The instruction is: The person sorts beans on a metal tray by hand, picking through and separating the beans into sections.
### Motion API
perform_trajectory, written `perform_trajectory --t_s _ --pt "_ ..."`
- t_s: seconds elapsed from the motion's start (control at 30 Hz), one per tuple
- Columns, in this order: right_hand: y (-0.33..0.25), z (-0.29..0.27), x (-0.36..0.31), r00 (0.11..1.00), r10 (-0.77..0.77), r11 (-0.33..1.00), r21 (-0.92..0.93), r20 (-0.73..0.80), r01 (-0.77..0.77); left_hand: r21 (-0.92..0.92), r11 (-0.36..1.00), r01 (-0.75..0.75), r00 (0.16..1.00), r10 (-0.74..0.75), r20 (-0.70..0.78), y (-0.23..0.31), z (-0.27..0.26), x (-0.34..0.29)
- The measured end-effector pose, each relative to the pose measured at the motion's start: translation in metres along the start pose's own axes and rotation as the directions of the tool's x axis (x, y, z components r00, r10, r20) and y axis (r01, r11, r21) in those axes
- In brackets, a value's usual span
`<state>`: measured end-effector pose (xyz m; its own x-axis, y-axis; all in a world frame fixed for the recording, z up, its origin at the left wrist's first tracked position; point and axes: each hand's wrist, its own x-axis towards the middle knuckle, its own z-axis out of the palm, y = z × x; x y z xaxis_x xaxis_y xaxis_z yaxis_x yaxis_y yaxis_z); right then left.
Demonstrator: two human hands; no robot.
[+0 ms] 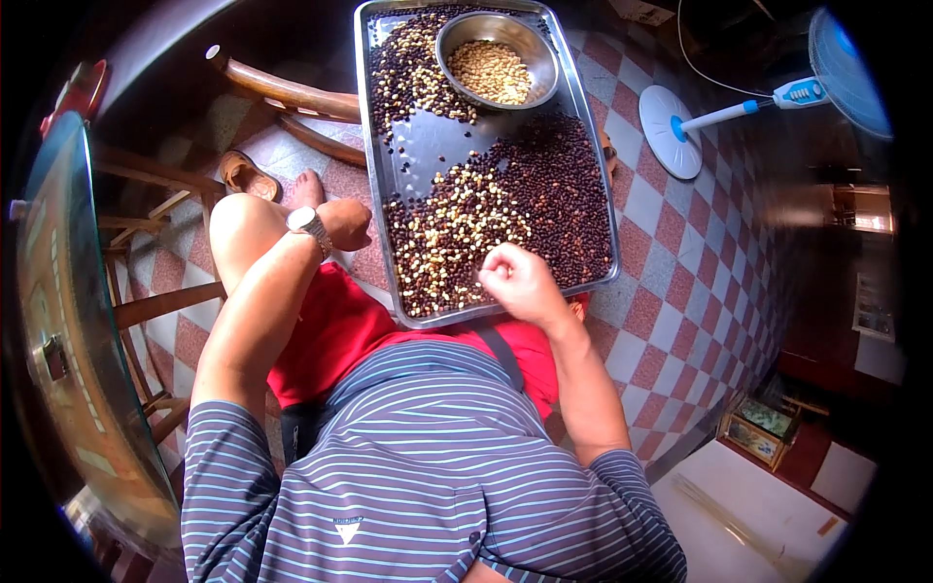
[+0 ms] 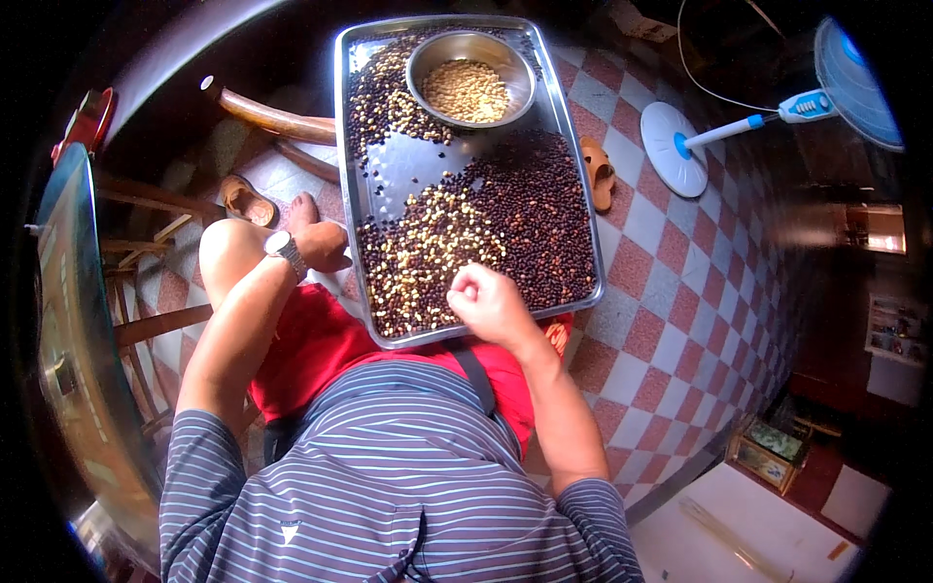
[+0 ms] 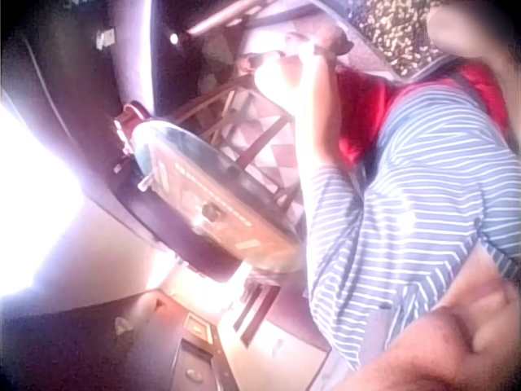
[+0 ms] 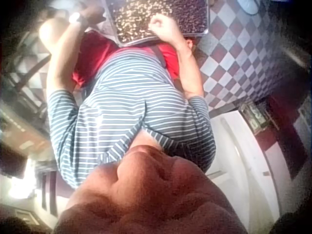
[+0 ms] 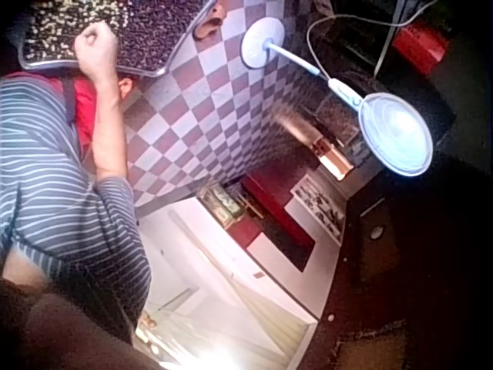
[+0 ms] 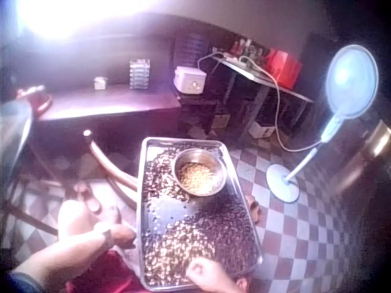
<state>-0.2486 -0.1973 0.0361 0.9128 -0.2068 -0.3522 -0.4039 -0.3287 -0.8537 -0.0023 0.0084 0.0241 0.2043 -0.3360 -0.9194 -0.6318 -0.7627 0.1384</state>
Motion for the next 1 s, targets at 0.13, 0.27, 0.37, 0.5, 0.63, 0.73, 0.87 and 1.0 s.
perform_trajectory --t_s 0.13,0.27,0.37,0.5,0.63,0.73,0.87,1.0 --pt "-0.010 -0.019 -0.010 0.979 0.008 0.392 0.900 0.206 -0.192 0.036 0.999 0.013 0.988 -0.007 -0.157 -0.005 0.012 0.010" --pt "0.004 -0.013 -0.006 0.984 0.132 0.703 0.689 0.118 -0.176 0.069 0.997 0.024 0.962 -0.004 -0.272 -0.008 0.020 0.019" --pt "0.008 -0.002 0.000 0.998 0.053 0.965 0.255 0.014 -0.055 0.086 0.996 0.001 0.954 0.025 -0.298 -0.012 0.024 0.025" --pt "0.007 0.008 0.006 0.968 -0.245 0.931 -0.295 -0.062 0.216 0.069 0.998 0.002 0.938 0.022 -0.346 -0.014 0.028 0.027" --pt "0.001 0.011 0.007 0.963 -0.265 0.918 -0.318 -0.048 0.236 0.009 0.999 0.054 0.947 -0.048 -0.316 -0.010 0.023 0.020" --pt "0.000 0.009 0.008 0.965 -0.261 0.911 -0.341 -0.039 0.232 0.008 0.999 0.047 0.958 -0.043 -0.283 -0.008 0.020 0.018" --pt "-0.002 0.008 0.007 0.974 -0.225 0.891 -0.404 0.006 0.208 0.013 0.999 0.032 0.976 -0.029 -0.217 -0.011 0.014 0.016" --pt "0.002 0.012 0.007 0.971 -0.241 0.879 -0.426 -0.012 0.213 0.026 1.000 0.016 0.988 -0.012 -0.153 -0.001 0.007 0.013"
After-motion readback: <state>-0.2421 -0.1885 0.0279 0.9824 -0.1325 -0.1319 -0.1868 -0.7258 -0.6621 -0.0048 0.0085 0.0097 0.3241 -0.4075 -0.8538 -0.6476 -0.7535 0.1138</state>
